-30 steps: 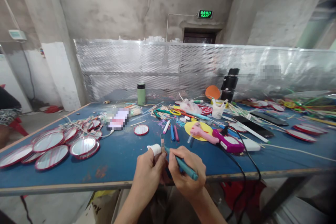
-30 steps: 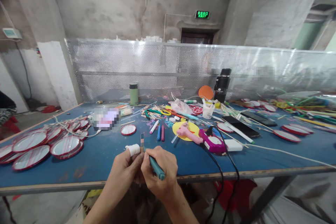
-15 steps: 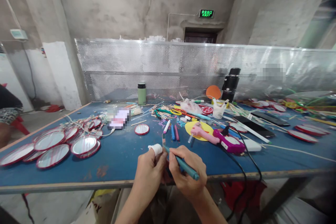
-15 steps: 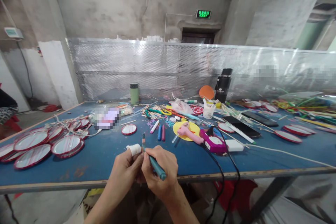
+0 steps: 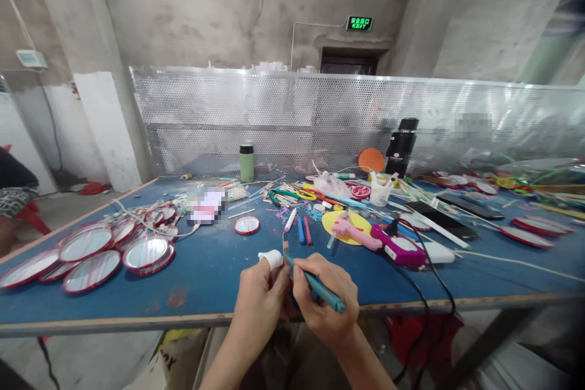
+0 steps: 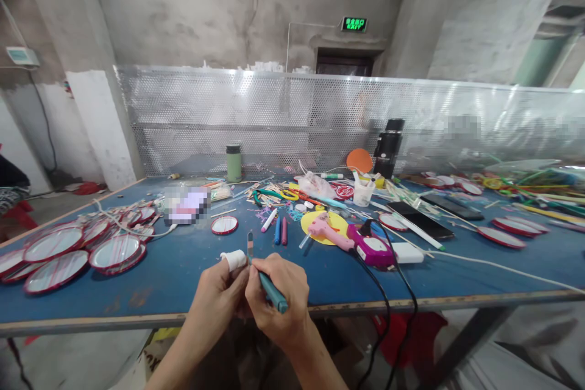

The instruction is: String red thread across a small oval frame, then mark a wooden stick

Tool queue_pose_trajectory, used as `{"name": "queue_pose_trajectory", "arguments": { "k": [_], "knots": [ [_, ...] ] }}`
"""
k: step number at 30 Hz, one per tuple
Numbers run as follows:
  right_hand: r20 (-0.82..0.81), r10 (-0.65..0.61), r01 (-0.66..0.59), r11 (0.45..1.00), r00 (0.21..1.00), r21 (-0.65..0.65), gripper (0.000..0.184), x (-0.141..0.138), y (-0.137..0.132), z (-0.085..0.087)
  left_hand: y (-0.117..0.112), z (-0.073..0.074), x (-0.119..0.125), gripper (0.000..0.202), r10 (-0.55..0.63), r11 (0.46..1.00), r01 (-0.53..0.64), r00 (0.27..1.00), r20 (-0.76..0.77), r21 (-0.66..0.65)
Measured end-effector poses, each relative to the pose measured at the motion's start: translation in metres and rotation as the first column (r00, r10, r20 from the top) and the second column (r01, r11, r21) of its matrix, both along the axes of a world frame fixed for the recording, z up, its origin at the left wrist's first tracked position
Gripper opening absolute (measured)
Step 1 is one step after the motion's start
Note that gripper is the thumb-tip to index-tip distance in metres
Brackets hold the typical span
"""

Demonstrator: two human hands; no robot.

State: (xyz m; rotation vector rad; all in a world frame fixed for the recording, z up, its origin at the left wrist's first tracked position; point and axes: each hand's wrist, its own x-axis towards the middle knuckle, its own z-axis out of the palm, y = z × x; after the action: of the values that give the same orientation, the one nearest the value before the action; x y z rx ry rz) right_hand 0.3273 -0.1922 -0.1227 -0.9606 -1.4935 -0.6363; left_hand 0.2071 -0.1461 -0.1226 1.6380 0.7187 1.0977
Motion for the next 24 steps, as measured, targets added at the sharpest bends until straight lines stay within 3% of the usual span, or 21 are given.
{"name": "queue_pose_trajectory", "arguments": {
  "k": [16, 24],
  "knots": [
    [0.005, -0.003, 0.002, 1.000, 1.000, 0.024, 0.011, -0.0020, -0.0023, 0.0046, 0.0003, 0.0002, 0.0010, 0.033, -0.030, 0.999, 0.032, 0.999, 0.038, -0.041],
    [-0.001, 0.009, -0.009, 1.000, 1.000, 0.018, 0.012, -0.0020, 0.0001, 0.0029, 0.0016, -0.0005, 0.0001, 0.033, -0.012, 1.000, 0.012, 1.000, -0.018, -0.016]
  ]
}}
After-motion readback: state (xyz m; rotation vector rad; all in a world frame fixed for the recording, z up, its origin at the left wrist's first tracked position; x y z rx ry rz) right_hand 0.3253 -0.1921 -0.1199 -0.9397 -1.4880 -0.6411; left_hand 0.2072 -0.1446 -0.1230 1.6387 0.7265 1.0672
